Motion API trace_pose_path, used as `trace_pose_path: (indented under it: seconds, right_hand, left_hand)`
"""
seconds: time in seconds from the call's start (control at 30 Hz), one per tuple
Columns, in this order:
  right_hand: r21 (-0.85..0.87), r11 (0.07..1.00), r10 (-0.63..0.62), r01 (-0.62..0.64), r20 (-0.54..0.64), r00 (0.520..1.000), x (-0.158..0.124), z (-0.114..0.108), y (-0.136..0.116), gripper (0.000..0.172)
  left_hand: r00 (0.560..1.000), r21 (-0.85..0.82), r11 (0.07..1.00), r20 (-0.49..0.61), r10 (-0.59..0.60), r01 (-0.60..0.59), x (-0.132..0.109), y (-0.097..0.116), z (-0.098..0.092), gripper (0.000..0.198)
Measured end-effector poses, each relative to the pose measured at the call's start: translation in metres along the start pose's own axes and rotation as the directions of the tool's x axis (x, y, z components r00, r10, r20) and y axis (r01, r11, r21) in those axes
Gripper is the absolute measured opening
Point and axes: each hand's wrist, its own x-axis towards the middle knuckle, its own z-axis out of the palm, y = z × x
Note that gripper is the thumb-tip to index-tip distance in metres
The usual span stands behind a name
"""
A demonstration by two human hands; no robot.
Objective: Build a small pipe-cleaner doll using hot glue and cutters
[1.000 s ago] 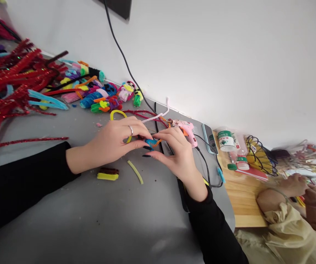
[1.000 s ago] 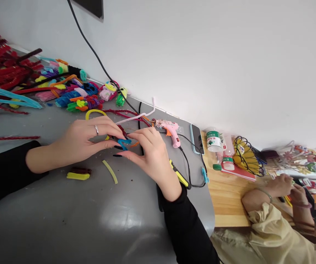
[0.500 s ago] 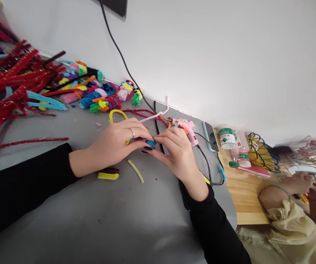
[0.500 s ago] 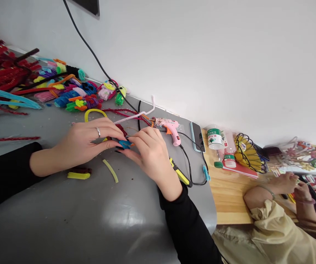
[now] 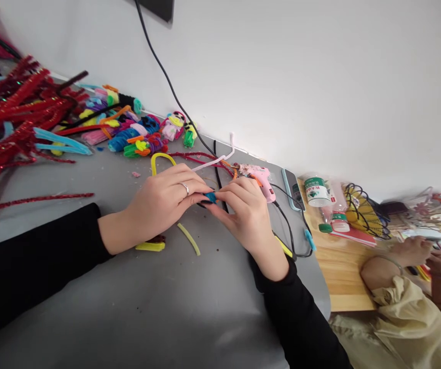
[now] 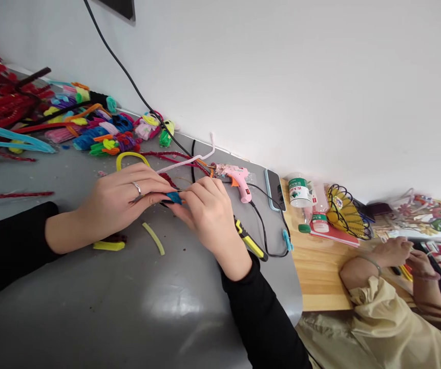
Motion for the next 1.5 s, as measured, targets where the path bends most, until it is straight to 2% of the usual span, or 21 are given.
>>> trace_pose_path:
  seconds: [0.17, 0.3, 0.43, 0.57, 0.83, 1.03, 1.23, 1.33, 1.5]
  right_hand:
    - [0.002, 0.999, 0.043, -0.043, -0.001, 0.999, 0.0, -0.001, 0.0, 0.021]
    - [0.014, 0.999, 0.046, -0.047, 0.018, 0.999, 0.001, -0.003, -0.002, 0.025]
    - [0.006, 0.998, 0.056, -0.056, 0.06, 0.997, 0.002, -0.004, -0.003, 0.023]
    - [0.002, 0.999, 0.051, -0.051, 0.087, 0.995, 0.001, -0.002, -0.001, 0.021]
    - [-0.007, 0.998, -0.066, 0.066, 0.028, 0.997, 0.001, -0.002, 0.002, 0.022]
    - [0.01, 0.999, -0.035, 0.034, 0.088, 0.996, 0.0, -0.002, 0.002, 0.028]
    - [-0.003, 0.996, -0.091, 0.092, 0.094, 0.991, 0.0, -0.003, 0.004, 0.022]
    - [0.007, 0.997, -0.081, 0.081, 0.123, 0.989, 0.0, -0.003, 0.004, 0.02]
    - [0.011, 0.998, -0.067, 0.066, 0.145, 0.987, 0.0, -0.004, 0.004, 0.02]
  left_hand:
    - [0.997, 0.024, 0.999, 0.058, -0.045, 0.043, -0.001, -0.002, -0.003, 0.021]
    - [0.993, 0.055, 0.993, 0.055, -0.108, 0.105, -0.001, -0.004, -0.005, 0.019]
    - [0.994, 0.028, 0.995, 0.051, -0.097, 0.095, -0.001, -0.004, -0.005, 0.017]
    - [0.989, 0.003, 0.994, 0.094, -0.112, 0.113, 0.001, -0.003, -0.006, 0.019]
    - [0.992, -0.057, 0.996, 0.107, -0.06, 0.066, 0.002, -0.01, -0.009, 0.015]
    - [0.997, -0.059, 0.998, 0.079, -0.003, 0.008, 0.002, -0.011, -0.01, 0.01]
    - [0.996, -0.048, 0.999, 0.087, 0.028, -0.024, 0.003, -0.01, -0.009, 0.012]
    - [0.997, -0.046, 0.998, 0.065, 0.047, -0.044, 0.003, -0.01, -0.008, 0.012]
    - [0.998, -0.005, 1.0, 0.063, 0.006, -0.006, 0.003, -0.008, -0.006, 0.017]
